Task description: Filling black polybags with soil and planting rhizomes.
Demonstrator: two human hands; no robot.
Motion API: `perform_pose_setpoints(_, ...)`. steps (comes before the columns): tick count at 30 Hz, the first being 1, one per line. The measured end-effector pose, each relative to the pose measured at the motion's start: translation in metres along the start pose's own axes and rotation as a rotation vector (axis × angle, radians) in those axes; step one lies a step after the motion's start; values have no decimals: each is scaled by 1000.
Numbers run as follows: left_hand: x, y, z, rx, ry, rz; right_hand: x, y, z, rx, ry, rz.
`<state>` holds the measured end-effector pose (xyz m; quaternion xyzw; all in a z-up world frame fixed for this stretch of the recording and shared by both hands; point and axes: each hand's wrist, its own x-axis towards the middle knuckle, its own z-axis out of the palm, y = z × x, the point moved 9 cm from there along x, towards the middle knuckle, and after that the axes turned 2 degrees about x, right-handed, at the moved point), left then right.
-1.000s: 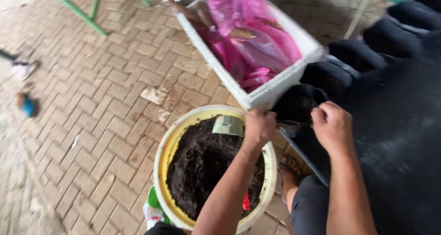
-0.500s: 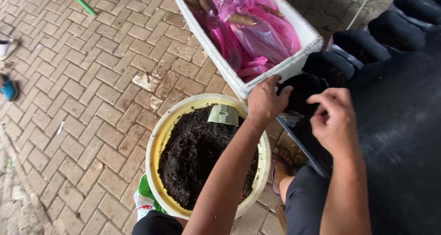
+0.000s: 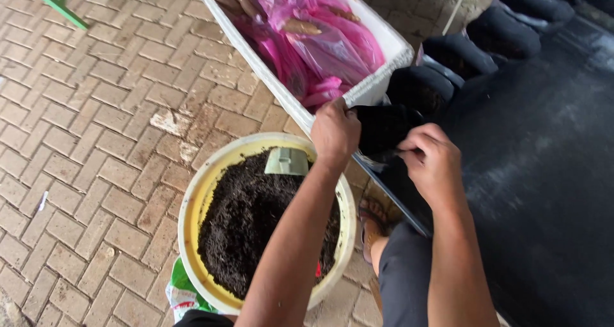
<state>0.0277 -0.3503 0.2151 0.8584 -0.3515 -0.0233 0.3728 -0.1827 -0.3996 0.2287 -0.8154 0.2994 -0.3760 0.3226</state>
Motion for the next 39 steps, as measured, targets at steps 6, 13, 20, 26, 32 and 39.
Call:
perform_pose_setpoints(6,1,15,9,169,-97,98,3,-17,-7,23,-59,-88)
perform_pose_setpoints(13,8,58,24,165,23,493,0,56,-1,250,106,495)
perform_pose_setpoints(20,24,26,27,-40,-179,212,5,42,7,62,37,282)
perform_pose_setpoints(26,0,14,-5,-26,5,223,-2,61,7,378,35,459)
perform_pose_setpoints(32,-29,-38,24,5,-255,49,-6,55,3,191,64,451)
perform_pose_setpoints(39,-18,-14,17,13,-288,-9,4,29,1,15,151,229)
